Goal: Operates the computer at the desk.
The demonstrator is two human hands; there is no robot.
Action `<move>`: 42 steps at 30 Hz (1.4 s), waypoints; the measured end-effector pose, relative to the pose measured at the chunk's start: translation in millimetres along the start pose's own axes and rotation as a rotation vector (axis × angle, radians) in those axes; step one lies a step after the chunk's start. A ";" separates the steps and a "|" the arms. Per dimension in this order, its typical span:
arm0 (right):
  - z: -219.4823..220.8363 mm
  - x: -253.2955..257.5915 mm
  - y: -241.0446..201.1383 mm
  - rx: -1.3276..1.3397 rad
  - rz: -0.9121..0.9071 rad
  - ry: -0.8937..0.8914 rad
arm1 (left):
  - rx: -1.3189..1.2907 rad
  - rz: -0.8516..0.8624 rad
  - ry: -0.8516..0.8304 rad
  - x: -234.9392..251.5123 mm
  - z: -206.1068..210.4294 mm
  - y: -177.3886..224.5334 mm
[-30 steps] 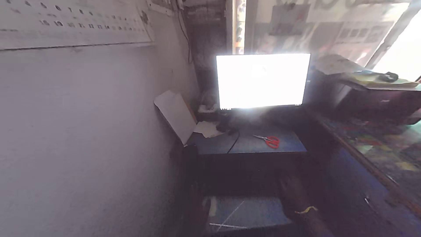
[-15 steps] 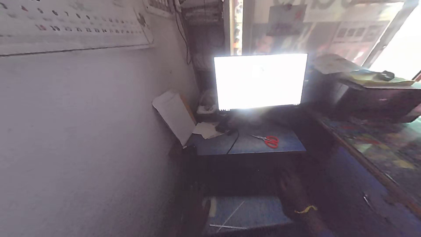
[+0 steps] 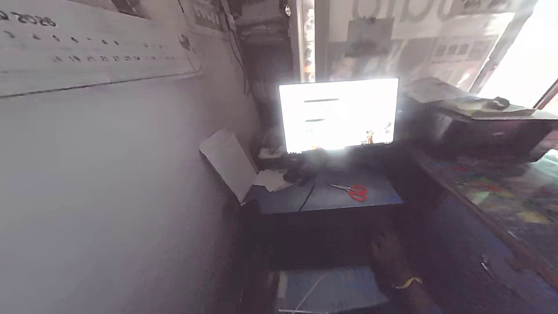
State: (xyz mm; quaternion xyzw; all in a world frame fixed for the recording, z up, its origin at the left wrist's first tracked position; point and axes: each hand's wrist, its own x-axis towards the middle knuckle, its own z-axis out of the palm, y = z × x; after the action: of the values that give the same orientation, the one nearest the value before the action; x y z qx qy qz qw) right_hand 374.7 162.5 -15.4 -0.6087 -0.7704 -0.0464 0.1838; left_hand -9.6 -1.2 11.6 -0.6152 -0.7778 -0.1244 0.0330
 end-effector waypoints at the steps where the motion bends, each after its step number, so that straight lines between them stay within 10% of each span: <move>1: -0.7 -0.2 0.6 0.009 0.006 0.006 | 0.005 0.011 0.013 -1.2 -1.8 0.9; 32: -23.1 5.7 -6.1 0.109 0.264 -0.198 | -0.470 -0.349 -0.316 -1.5 33.6 9.1; 42: -12.2 9.9 -13.3 0.219 0.187 -0.056 | -0.144 -0.099 -0.034 2.8 24.3 -3.9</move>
State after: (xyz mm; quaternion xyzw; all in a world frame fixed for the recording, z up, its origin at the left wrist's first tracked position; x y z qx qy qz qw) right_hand 362.8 164.6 1.3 -0.6551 -0.7157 0.0720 0.2312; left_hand -11.6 6.3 -12.0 -0.5788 -0.7967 -0.1711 -0.0306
